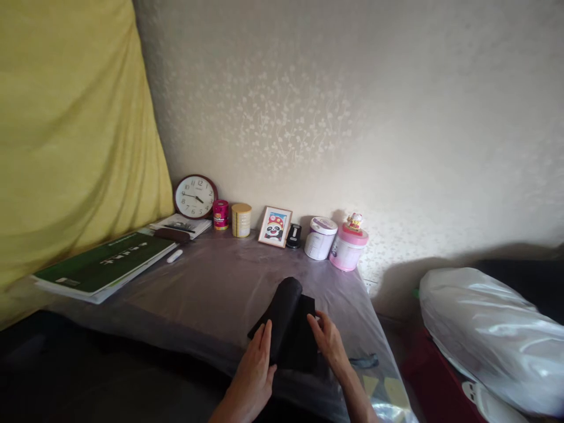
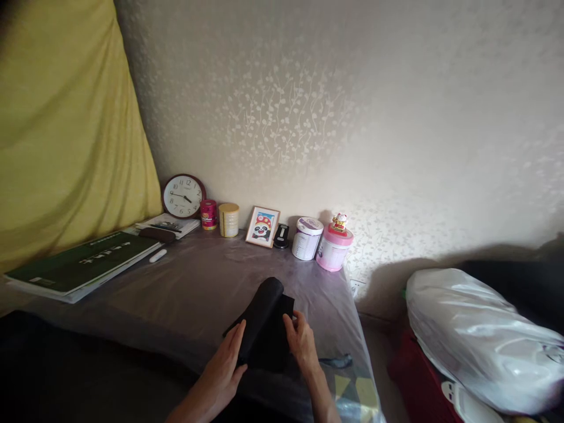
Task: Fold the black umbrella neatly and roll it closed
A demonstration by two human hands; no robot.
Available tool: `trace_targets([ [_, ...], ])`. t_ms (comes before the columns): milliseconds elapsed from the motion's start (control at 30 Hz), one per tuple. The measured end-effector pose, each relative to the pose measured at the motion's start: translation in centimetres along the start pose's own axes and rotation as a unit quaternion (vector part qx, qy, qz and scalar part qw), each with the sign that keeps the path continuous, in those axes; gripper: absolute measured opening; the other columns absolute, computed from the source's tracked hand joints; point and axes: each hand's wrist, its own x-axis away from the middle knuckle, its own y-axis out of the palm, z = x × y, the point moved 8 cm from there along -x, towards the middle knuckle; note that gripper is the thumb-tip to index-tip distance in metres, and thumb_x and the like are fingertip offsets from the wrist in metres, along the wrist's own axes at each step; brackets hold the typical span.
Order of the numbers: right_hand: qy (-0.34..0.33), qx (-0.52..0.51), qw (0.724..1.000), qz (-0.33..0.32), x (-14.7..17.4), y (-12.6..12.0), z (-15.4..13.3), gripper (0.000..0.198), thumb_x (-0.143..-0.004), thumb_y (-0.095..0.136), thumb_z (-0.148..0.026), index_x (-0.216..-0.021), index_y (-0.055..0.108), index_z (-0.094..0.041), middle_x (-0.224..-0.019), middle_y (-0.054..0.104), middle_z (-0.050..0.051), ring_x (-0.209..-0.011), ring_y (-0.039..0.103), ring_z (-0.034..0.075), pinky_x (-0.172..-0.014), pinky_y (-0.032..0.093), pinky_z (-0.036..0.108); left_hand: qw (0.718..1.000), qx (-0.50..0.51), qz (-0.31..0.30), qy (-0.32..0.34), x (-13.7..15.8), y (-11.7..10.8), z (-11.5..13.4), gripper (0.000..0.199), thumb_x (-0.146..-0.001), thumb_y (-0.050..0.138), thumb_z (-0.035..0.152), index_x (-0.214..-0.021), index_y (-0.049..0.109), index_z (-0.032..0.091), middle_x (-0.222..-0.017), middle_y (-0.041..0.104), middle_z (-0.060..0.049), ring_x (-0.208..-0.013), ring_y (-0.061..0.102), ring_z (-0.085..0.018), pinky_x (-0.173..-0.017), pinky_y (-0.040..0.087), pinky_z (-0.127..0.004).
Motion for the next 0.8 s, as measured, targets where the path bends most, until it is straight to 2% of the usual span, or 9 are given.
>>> trace_targets([
  [167,-0.023,0.022,0.999,0.014,-0.4,0.8,-0.9,0.043,-0.072,0.049,-0.047,-0.094,0.064,-0.013,-0.078,0.068,0.010,-0.075,0.063,0.025,-0.067,0.047,0.032,1.000,0.001,0.023,0.009,-0.1,0.3,-0.3,0.075,-0.074,0.037,0.011,-0.141,0.004,0.020,-0.145,0.026,-0.010,-0.131,0.032,-0.021,-0.105,0.034,-0.038],
  [300,-0.035,-0.011,0.999,0.021,-0.8,1.4,-2.2,0.044,-0.073,0.049,-0.044,-0.099,0.063,-0.011,-0.076,0.068,0.009,-0.074,0.063,0.024,-0.067,0.047,0.032,1.000,-0.006,0.019,0.002,-0.2,0.3,-0.3,0.076,-0.073,0.038,0.009,-0.141,0.004,0.017,-0.143,0.028,-0.012,-0.131,0.033,-0.021,-0.105,0.034,-0.038],
  [533,-0.035,-0.076,0.996,0.018,-1.5,3.9,-4.5,0.045,-0.074,0.053,-0.039,-0.107,0.061,-0.009,-0.089,0.069,0.012,-0.087,0.064,0.024,-0.074,0.048,0.030,0.999,-0.035,-0.005,-0.011,-0.1,-0.2,0.1,0.075,-0.072,0.040,0.008,-0.140,0.008,0.013,-0.143,0.029,-0.015,-0.130,0.034,-0.022,-0.104,0.035,-0.036],
  [700,-0.046,-0.037,0.998,0.009,-1.7,5.8,-5.8,0.041,-0.075,0.054,-0.033,-0.106,0.060,-0.008,-0.088,0.068,0.013,-0.085,0.064,0.023,-0.073,0.048,0.030,1.000,-0.024,-0.006,-0.017,-0.1,-0.4,-0.3,0.074,-0.073,0.041,0.010,-0.140,0.009,0.010,-0.141,0.031,-0.017,-0.128,0.037,-0.023,-0.103,0.036,-0.037],
  [800,-0.063,0.001,0.998,-0.004,-1.8,6.4,-6.9,0.033,-0.075,0.054,-0.030,-0.101,0.061,-0.010,-0.080,0.068,0.009,-0.078,0.064,0.022,-0.069,0.046,0.028,1.000,-0.016,-0.001,-0.016,-0.3,-0.6,-0.6,0.072,-0.074,0.040,0.010,-0.140,0.010,0.010,-0.141,0.032,-0.017,-0.128,0.037,-0.023,-0.103,0.035,-0.037],
])
